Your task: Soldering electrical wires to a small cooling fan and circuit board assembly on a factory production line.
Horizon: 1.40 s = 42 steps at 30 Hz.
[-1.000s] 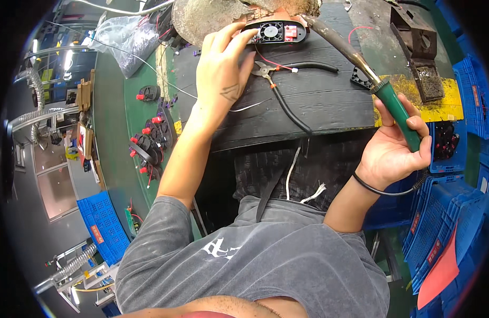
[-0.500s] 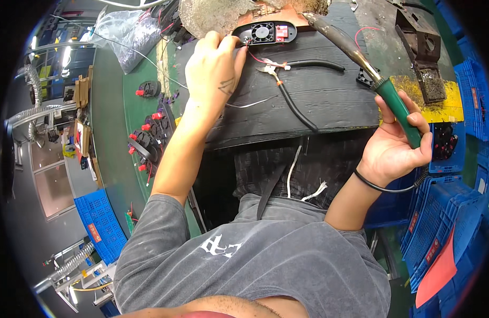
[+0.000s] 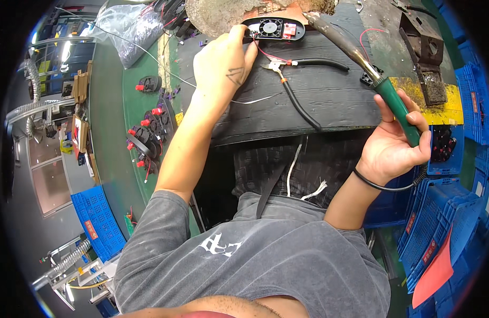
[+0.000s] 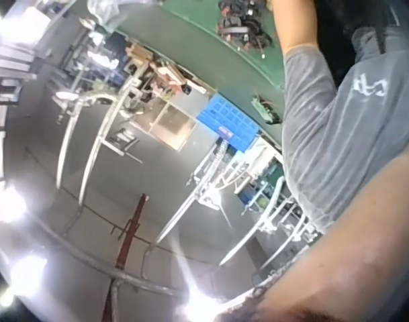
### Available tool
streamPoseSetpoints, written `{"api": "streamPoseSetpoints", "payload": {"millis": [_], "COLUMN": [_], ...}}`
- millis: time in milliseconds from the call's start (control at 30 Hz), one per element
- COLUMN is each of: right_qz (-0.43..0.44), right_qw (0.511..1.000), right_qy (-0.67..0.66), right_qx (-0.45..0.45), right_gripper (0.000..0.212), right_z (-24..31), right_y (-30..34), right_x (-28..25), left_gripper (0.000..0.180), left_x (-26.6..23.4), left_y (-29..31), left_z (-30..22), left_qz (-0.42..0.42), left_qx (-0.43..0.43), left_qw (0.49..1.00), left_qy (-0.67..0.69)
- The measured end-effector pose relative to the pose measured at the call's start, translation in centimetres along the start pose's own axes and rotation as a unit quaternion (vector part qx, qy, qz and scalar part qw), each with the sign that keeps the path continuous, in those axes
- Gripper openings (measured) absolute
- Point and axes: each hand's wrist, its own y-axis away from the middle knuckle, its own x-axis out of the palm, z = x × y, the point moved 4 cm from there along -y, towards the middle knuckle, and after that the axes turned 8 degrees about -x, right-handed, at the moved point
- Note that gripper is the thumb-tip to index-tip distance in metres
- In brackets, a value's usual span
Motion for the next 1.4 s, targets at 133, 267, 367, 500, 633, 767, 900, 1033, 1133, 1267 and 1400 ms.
{"api": "streamPoseSetpoints", "payload": {"millis": [133,267,367,500,633,767,900,1033,1133,1267,1400], "right_qz": [0.006,0.011,0.01,0.013,0.015,0.011,0.0,-0.004,0.002,0.011,0.018], "right_qw": [1.0,1.0,1.0,1.0,0.999,0.999,0.997,0.994,0.992,0.991,0.99], "right_qy": [-0.006,-0.003,0.018,0.021,0.028,0.033,0.053,0.071,0.076,0.082,0.086], "right_qx": [0.002,0.0,-0.012,-0.01,-0.016,-0.019,-0.05,-0.085,-0.099,-0.103,-0.111], "right_gripper": [0.041,0.041,0.042,0.041,0.042,0.041,0.036,0.035,0.034,0.035,0.035], "right_z": [-0.1,0.2,0.6,0.2,0.1,0.3,1.4,2.8,3.6,3.8,4.1], "right_y": [0.0,0.0,-0.1,-0.1,0.0,0.5,0.7,0.7,0.8,1.0,0.9], "right_x": [0.0,-0.1,-0.2,0.3,0.8,1.1,1.6,1.4,1.8,2.0,1.8], "left_gripper": [0.029,0.028,0.034,0.027,0.024,0.024,0.011,0.009,0.014,0.018,0.017], "left_x": [-0.8,-3.7,-5.7,-4.6,-3.9,-4.6,-2.5,-1.1,0.1,1.0,0.3], "left_y": [0.0,1.3,4.0,6.9,6.8,3.8,-0.3,-3.7,-5.7,-7.3,-5.7], "left_z": [0.0,0.9,1.5,1.3,1.4,-0.2,-2.6,-3.6,-3.9,-3.3,-2.7], "left_qz": [0.035,0.056,0.14,0.143,0.077,-0.018,-0.089,-0.117,-0.135,-0.148,-0.123], "left_qx": [-0.009,-0.001,0.094,0.126,0.021,0.04,0.087,0.013,0.035,0.062,0.059], "left_qw": [0.999,0.988,0.964,0.934,0.903,0.925,0.943,0.967,0.961,0.948,0.934], "left_qy": [-0.004,0.145,0.205,0.303,0.423,0.377,0.31,0.226,0.239,0.275,0.33]}}
